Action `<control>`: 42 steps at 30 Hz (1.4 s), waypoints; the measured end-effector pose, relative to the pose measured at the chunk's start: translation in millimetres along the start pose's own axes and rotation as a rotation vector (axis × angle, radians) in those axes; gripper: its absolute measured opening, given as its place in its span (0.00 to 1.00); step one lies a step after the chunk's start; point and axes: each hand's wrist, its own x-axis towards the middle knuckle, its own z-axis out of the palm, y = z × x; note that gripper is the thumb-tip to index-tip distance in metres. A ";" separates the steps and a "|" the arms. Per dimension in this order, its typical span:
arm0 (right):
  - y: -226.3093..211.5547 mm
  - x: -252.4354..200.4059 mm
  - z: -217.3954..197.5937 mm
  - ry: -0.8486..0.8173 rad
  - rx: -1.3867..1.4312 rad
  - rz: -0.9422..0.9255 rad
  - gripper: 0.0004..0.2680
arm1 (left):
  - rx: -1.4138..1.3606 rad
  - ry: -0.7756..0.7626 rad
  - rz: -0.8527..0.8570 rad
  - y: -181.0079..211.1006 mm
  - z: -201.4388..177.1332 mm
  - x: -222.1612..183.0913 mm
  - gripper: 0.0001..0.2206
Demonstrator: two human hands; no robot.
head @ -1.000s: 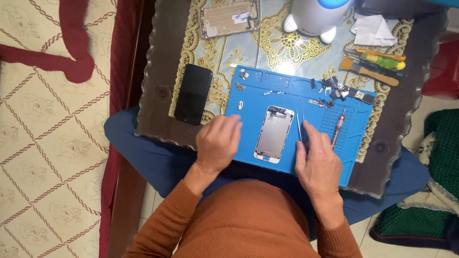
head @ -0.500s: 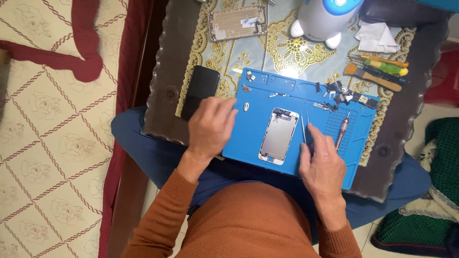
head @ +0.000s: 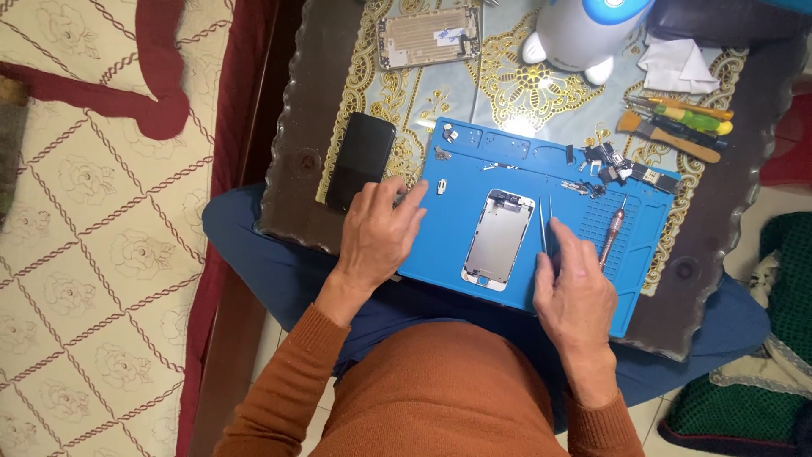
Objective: Reassembling internal frame parts and components of a smartphone using tweezers and hands on a repair mat.
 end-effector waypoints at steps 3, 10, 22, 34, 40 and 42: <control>-1.6 0.6 -1.1 -0.005 -0.003 0.011 0.19 | -0.014 -0.024 -0.001 -2.3 4.0 1.2 0.14; 2.5 0.3 1.9 0.006 0.009 -0.009 0.20 | -0.035 -0.029 0.001 0.6 -0.3 2.6 0.14; 3.2 -3.5 3.5 0.036 -0.025 -0.044 0.20 | -0.074 0.039 0.027 25.9 -5.4 -13.5 0.09; -4.4 -4.3 -4.3 0.000 0.073 0.014 0.19 | -0.261 0.009 -0.024 63.3 19.1 32.1 0.15; -3.4 -7.9 -4.4 0.025 0.082 0.001 0.20 | -0.320 -0.048 -0.005 73.9 42.8 54.2 0.08; -1.8 -9.0 -1.8 0.046 0.117 0.007 0.19 | -0.394 -0.097 -0.089 75.0 38.7 55.1 0.04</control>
